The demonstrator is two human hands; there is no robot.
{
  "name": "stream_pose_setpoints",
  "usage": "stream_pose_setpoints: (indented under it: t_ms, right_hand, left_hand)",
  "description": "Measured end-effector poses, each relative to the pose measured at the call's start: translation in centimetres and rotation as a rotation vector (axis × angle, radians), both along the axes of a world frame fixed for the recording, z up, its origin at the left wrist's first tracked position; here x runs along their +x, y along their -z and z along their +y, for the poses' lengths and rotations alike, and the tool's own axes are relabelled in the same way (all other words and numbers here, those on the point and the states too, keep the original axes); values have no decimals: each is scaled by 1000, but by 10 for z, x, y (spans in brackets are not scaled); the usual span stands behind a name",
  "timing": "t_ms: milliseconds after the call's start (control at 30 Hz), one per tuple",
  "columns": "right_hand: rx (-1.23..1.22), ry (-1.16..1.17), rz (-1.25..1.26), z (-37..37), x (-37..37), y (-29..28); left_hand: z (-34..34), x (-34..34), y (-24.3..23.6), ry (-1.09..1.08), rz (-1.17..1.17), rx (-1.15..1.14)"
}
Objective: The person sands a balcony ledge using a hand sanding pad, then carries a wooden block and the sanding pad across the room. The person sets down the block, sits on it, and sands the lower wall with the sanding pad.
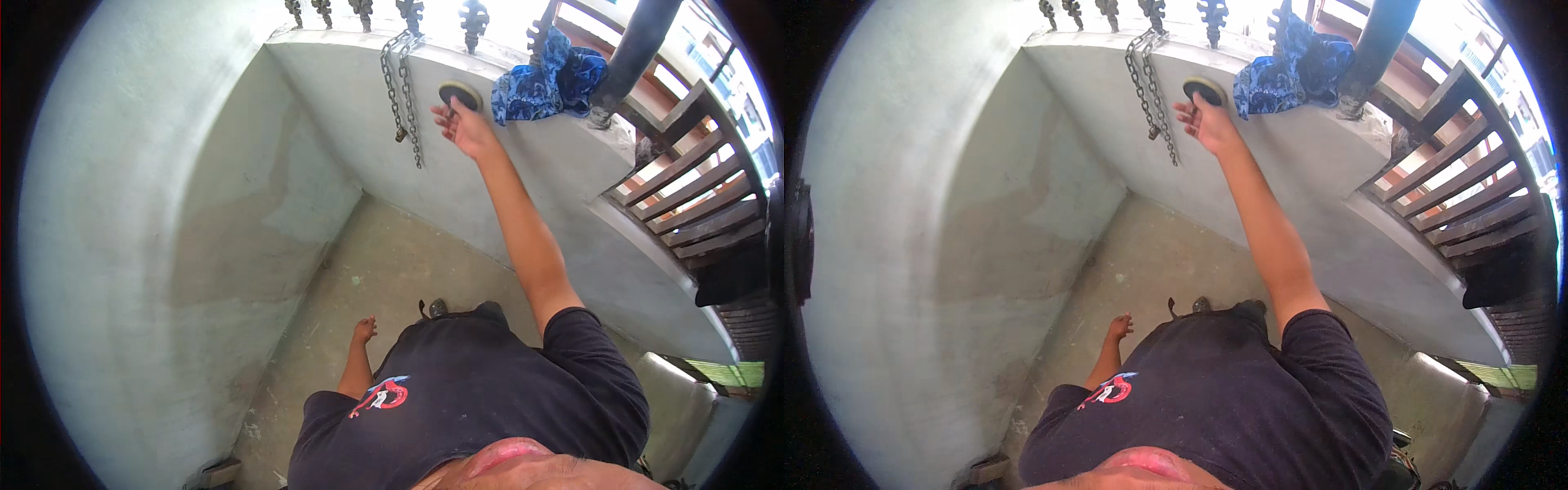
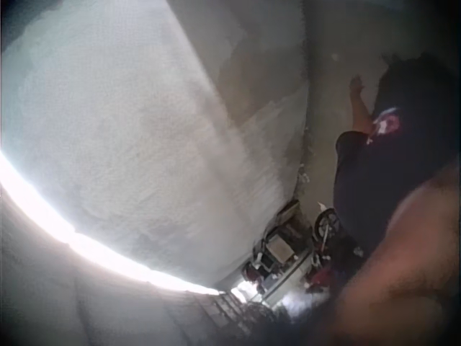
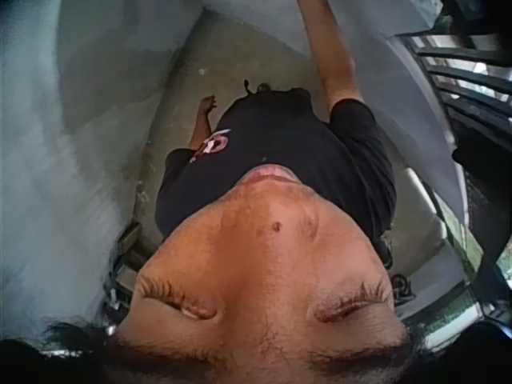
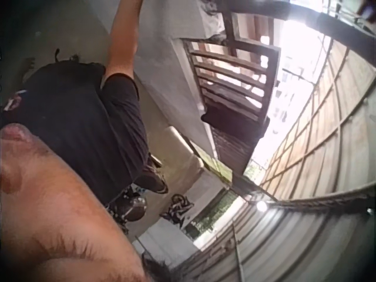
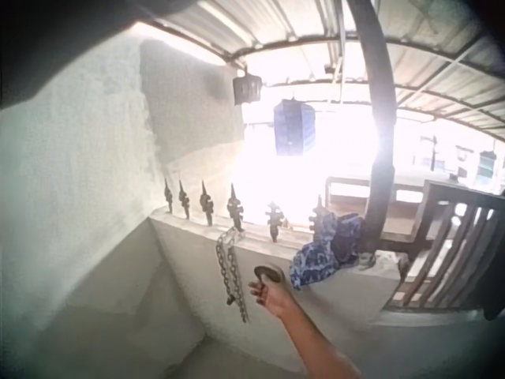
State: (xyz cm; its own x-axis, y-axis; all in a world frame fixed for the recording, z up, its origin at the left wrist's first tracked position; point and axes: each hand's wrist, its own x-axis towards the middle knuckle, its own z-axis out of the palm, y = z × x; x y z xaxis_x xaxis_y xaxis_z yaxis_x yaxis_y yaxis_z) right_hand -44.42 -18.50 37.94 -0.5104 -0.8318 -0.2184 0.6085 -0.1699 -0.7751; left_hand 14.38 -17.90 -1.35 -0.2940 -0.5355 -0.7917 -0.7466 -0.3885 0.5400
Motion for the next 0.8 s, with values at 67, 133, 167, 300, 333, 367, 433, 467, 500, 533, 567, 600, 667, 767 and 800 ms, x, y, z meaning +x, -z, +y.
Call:
stream_pose_setpoints:
  t_ms: [67,133,167,300,333,367,433,467,500,533,567,600,667,767,800]
  right_hand:
    - [-85,-75,59,-6,-6,-14]
    - [35,-42,13,-7,-5,-3]
    - [72,-59,-20,-6,-2,11]
    - [362,34,-138,-6,9,52]
    - [241,-25,-93,-9,8,50]
    - [189,-35,-60,-14,7,43]
    - [81,-45,-23,-22,2,20]
    - [20,-46,-13,-29,-5,5]
    - [-111,-81,28,-32,-9,-4]
    - [-22,-56,21,-33,-10,-6]
    - [-36,-79,59,-33,-11,-4]
    - [-101,-123,116,-32,-12,2]
    - [46,-76,37,-28,-1,33]
    - [247,-36,-46,-24,15,78]
    - [304,-13,-69,-27,16,83]
  left_hand:
    - [-3,-3,1,3,14,-15]
    - [-5,-8,1,15,19,-43]
    - [-5,-11,2,20,30,-43]
    - [-5,-15,0,42,52,-26]
    - [-3,-13,-1,32,-1,-2]
    - [-2,-11,-3,44,52,-28]
    - [2,-2,-6,11,-1,26]
    - [4,2,-7,40,19,-2]
    - [7,7,-8,53,0,13]
    - [9,10,-10,66,-18,29]
    - [12,13,-11,44,-24,36]
    - [13,14,-12,20,-28,42]
    - [16,15,-15,-3,-24,41]
    - [15,13,-17,-11,-27,32]
    - [15,14,-19,-18,-34,27]
